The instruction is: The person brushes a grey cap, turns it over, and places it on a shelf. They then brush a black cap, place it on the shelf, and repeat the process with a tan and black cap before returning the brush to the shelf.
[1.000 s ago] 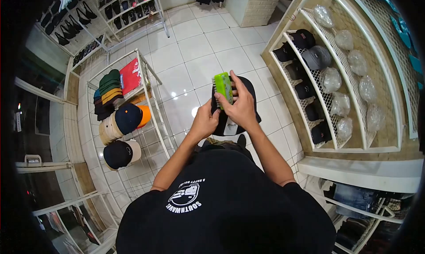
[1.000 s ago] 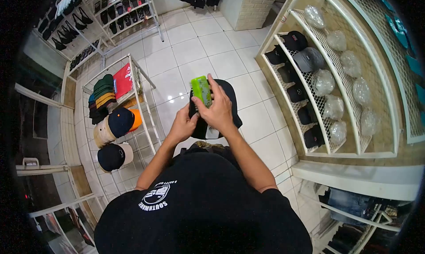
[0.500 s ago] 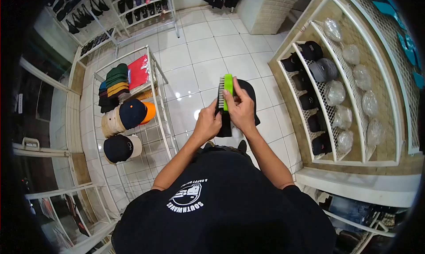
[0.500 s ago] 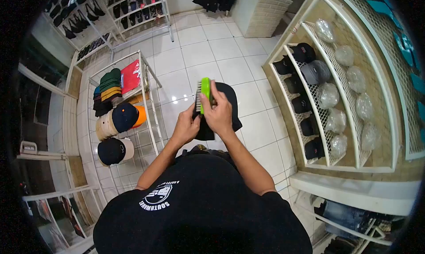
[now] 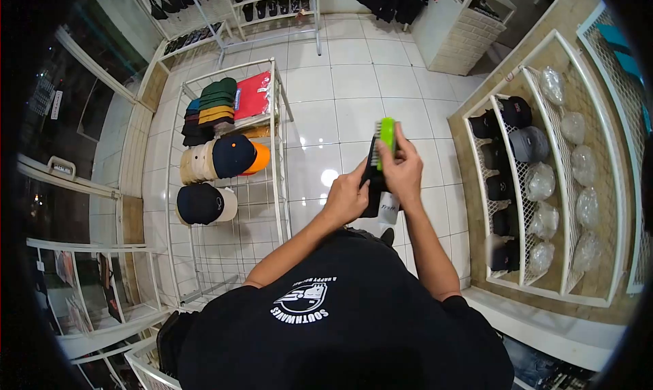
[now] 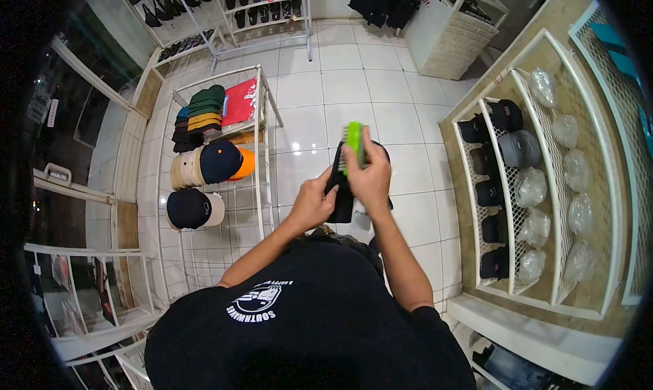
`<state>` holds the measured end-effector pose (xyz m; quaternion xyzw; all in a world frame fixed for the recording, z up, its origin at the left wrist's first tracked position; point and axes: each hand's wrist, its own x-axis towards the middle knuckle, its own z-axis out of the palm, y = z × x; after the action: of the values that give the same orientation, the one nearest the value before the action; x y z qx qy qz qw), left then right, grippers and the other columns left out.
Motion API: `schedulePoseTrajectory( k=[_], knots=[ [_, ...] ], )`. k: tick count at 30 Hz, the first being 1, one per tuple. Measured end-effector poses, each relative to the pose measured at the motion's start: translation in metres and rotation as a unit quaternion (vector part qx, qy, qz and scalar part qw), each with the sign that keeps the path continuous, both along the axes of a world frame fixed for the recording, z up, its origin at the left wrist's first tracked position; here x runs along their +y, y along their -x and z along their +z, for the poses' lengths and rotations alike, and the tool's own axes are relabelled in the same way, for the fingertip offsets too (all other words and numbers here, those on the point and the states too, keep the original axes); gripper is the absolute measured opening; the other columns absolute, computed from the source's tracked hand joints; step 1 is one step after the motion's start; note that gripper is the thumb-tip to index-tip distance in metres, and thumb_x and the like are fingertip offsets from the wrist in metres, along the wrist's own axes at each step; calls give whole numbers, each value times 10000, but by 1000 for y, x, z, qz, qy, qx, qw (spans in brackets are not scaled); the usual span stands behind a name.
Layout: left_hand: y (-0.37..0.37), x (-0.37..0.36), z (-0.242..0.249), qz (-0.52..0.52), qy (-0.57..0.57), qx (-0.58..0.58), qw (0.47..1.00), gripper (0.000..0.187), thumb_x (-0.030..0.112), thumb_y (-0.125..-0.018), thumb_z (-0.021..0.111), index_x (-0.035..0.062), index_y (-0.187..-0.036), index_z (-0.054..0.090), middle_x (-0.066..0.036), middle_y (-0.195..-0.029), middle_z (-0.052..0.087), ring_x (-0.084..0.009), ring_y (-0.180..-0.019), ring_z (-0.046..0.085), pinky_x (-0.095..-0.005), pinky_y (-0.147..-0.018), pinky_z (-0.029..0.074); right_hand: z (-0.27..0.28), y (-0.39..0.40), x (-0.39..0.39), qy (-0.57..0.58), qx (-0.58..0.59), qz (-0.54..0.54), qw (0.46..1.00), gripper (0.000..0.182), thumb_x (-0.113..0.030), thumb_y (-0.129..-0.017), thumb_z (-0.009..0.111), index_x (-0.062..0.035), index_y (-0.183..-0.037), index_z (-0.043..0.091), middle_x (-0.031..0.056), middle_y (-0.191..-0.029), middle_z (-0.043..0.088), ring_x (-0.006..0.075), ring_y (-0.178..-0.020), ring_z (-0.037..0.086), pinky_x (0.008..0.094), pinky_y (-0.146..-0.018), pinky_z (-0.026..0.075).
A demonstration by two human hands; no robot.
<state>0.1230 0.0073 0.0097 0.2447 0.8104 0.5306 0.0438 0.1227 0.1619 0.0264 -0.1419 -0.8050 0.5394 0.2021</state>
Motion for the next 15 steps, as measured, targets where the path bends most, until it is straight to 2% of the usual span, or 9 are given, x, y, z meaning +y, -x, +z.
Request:
schedulePoseTrajectory(
  k=[2, 4, 7, 10, 11, 12, 13, 14, 15],
  knots=[
    [6, -3, -13, 14, 27, -12, 999, 465, -14, -871, 581, -35, -1333, 538, -263, -753, 652, -265, -610, 674, -396, -597, 505, 9, -13, -23, 2, 50, 69, 996, 610, -175, -916, 751, -21, -1457, 517, 125, -972, 644, 135, -738, 618, 272, -655, 533],
    [13, -11, -13, 15, -86, -26, 996, 487, 6, -859, 571, 9, -1345, 536, -286, -774, 651, -474, -743, 660, -492, -689, 514, 3, -15, -22, 138, 41, 168, 975, 616, -90, -919, 736, -40, -1484, 495, 63, -1027, 629, 67, -826, 607, 224, -690, 524],
    [4, -11, -10, 24, -48, -66, 996, 429, -8, -853, 558, -7, -1282, 550, -261, -740, 639, -446, -694, 651, -483, -653, 501, 2, -3, -10, -63, 9, 41, 997, 609, -131, -904, 758, -62, -1465, 530, 94, -1057, 643, 103, -853, 626, 233, -735, 528],
    [3, -9, -23, 41, -23, -55, 997, 435, -22, -850, 556, -11, -1285, 546, -239, -723, 634, -390, -634, 649, -465, -636, 493, 15, -15, -27, -41, 47, 101, 993, 595, -187, -864, 779, -52, -1409, 584, 140, -1012, 670, 210, -815, 679, 316, -708, 550],
    [8, -12, -39, 54, -56, -60, 995, 434, -27, -854, 561, -9, -1288, 548, -238, -766, 654, -360, -660, 666, -451, -655, 503, 20, -20, -25, 41, 1, 156, 987, 602, -181, -837, 789, -70, -1400, 604, 122, -1047, 660, 278, -918, 653, 384, -835, 538],
    [10, -14, -40, 65, -88, -64, 992, 434, -31, -857, 566, -7, -1291, 550, -238, -809, 674, -331, -685, 682, -437, -673, 512, 23, -24, -20, 42, 0, 156, 987, 602, -181, -837, 789, -70, -1400, 604, 122, -1047, 660, 278, -918, 653, 384, -835, 538],
    [11, -12, -37, 60, -155, -49, 985, 421, -38, -860, 579, -16, -1280, 563, -235, -948, 708, -265, -820, 710, -378, -754, 535, 25, -26, -15, -151, 63, 70, 984, 601, -175, -828, 790, -81, -1394, 612, 119, -1062, 649, 303, -987, 621, 428, -904, 504],
    [14, -12, -42, 62, -177, -91, 978, 386, -36, -864, 592, -41, -1250, 576, -211, -1039, 720, -226, -935, 704, -334, -843, 533, 26, -28, -8, -337, 121, -19, 933, 601, -168, -818, 791, -92, -1389, 620, 116, -1076, 637, 329, -1057, 588, 471, -973, 470],
    [13, -11, -35, 64, -205, -117, 970, 372, -33, -871, 593, -50, -1242, 579, -195, -1042, 721, -220, -954, 700, -330, -860, 530, 20, -26, -1, -310, 112, -68, 942, 597, -154, -802, 794, -103, -1375, 633, 125, -1073, 617, 342, -1134, 526, 513, -1011, 421]
  ],
)
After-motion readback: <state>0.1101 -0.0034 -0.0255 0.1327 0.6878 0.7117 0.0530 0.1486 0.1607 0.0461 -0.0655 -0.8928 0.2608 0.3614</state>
